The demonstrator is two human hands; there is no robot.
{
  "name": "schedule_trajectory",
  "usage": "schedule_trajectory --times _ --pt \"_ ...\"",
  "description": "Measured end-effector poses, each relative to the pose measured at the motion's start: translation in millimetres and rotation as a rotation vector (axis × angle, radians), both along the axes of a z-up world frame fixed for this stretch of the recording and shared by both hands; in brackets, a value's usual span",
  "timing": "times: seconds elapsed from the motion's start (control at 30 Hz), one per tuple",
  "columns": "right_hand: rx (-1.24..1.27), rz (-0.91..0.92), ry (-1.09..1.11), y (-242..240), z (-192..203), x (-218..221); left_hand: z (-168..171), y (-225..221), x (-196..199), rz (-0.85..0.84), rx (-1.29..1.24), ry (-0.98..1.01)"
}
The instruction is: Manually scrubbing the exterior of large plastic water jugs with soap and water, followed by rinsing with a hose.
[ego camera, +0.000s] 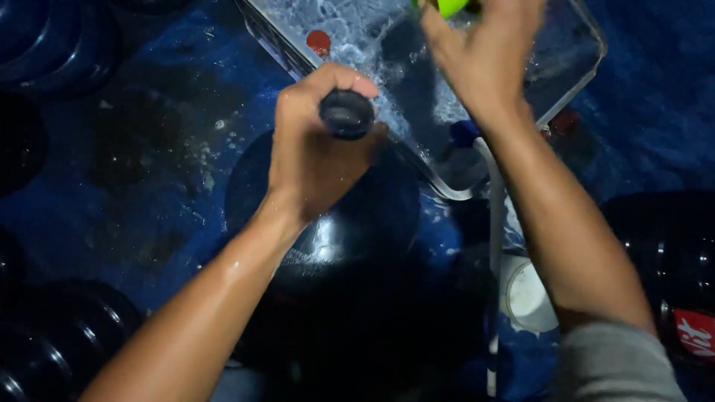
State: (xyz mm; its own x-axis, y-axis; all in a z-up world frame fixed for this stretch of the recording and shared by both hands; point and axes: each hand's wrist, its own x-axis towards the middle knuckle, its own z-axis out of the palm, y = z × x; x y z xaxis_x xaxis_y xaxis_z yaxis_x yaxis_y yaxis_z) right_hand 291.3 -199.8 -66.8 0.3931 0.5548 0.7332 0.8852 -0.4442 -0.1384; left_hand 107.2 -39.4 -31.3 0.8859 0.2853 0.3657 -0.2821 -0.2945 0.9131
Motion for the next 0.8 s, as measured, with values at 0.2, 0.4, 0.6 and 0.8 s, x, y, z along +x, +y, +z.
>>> schedule_trajectory --times 0.2,0.4,0.6,0.8 --pt "-0.666 -0.615 0.242 -20.6 -303.9 126.7 1.1 -12.7 -24.0 0.149 0.087 -0.252" --pt "-1.108 -0.384 1.141 -34.7 -350.3 88.2 22.3 -21.2 -32.7 0.123 0.147 0.103" --pt "0.415 -0.183 1.832 -15.0 -136.2 7.2 14.7 -21.7 -22.5 -0.118 -0.266 0.068" --pt "0.25 0.248 0.977 -22.7 48.9 -59.5 3.0 -33.0 -16.8 -0.103 -0.346 -0.027"
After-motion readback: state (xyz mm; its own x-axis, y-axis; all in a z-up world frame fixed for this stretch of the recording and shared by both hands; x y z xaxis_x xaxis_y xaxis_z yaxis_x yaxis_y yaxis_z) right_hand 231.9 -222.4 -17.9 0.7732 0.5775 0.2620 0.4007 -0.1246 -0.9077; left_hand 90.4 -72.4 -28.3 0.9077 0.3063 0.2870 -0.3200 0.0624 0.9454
